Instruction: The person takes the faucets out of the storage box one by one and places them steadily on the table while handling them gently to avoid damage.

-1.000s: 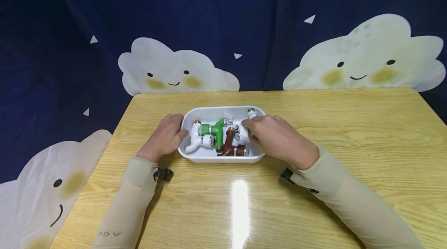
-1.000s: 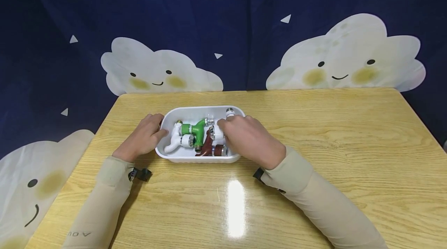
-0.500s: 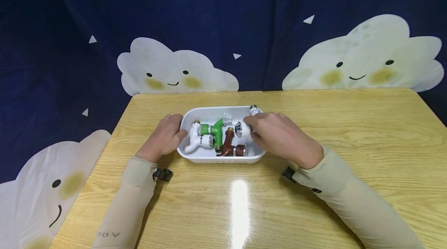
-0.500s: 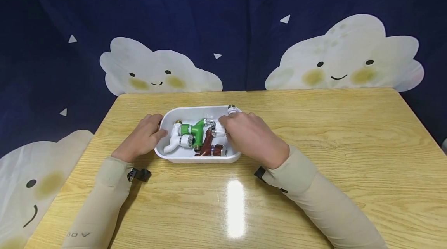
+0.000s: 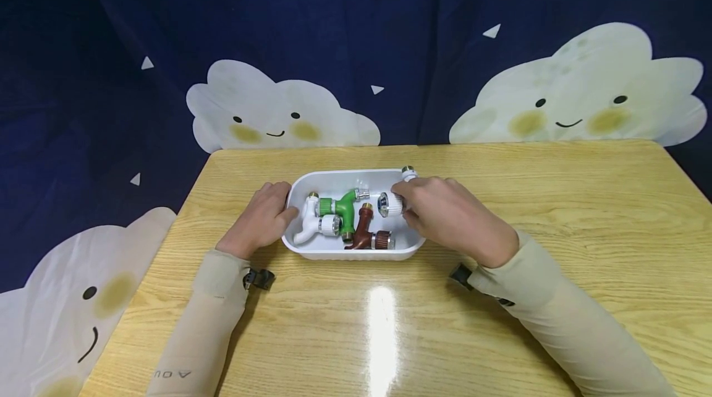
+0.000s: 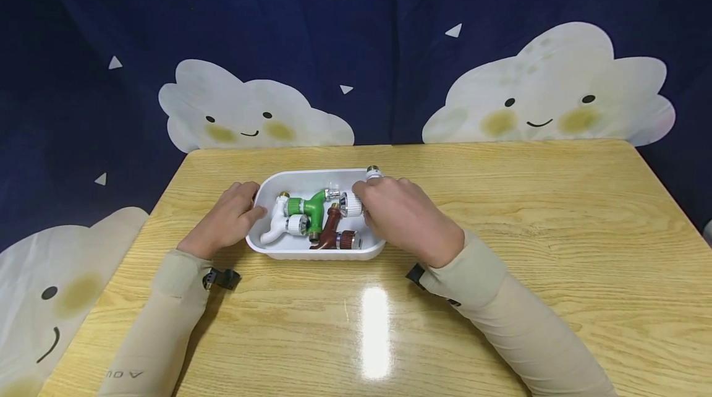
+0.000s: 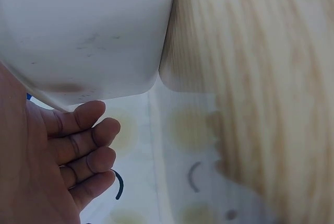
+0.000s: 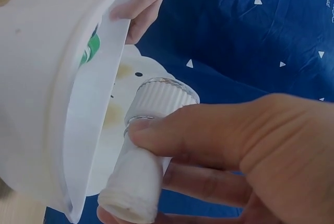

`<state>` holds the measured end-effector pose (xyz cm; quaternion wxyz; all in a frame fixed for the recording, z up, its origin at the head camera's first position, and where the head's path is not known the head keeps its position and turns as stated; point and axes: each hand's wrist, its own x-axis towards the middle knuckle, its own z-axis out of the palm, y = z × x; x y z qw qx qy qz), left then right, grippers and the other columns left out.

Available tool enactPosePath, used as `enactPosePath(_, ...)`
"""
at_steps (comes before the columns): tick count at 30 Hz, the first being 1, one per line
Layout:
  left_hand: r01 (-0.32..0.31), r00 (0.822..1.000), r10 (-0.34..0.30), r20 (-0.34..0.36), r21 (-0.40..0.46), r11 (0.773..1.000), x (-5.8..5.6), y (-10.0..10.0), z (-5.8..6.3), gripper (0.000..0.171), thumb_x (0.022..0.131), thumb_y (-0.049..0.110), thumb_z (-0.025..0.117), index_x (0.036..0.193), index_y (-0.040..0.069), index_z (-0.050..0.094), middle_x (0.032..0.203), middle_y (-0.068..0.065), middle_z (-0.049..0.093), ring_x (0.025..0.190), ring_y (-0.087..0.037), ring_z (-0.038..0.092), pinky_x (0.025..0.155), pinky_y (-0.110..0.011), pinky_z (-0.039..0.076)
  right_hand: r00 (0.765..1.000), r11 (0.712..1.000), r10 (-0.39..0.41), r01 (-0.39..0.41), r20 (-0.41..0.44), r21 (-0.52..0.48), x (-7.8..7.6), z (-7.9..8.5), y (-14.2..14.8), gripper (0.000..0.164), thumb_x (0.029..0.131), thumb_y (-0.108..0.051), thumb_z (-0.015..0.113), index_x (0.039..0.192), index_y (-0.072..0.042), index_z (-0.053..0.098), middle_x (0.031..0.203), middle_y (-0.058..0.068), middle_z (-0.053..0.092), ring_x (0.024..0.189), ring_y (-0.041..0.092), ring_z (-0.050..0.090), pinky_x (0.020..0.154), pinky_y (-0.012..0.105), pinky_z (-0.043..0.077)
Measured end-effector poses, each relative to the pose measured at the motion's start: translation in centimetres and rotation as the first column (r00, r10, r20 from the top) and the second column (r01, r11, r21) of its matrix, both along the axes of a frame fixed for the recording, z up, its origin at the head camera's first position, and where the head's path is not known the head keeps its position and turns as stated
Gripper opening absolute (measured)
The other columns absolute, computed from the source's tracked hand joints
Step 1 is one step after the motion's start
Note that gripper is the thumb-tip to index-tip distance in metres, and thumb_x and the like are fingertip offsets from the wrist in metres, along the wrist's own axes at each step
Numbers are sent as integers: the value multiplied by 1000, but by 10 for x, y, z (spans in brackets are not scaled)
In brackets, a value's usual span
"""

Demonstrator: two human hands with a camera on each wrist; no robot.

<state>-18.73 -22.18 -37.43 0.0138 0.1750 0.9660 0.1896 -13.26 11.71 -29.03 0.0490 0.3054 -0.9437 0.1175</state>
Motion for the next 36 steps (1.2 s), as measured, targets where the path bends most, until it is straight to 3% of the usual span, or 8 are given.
enactPosePath(23,-7,1000,7,15,-4,1000,0,0,0,28,94,24,49,109,2,59,92,-11,60,93,-29,48,86,-39,36,999,999,-39,40,30,-37,0,5,6,33,87,0,73,119,-3,70,98,8,77,76,18,69,65,38,56)
enactPosePath(36,2,1000,-2,5,-5,1000,0,0,-1,24,94,23,49,104,4,59,87,-10,57,90,-28,47,85,-38,35,998,998,-58,59,22,-31,-2,3,8,27,87,-2,75,112,-4,68,92,9,76,69,17,64,60,38,54)
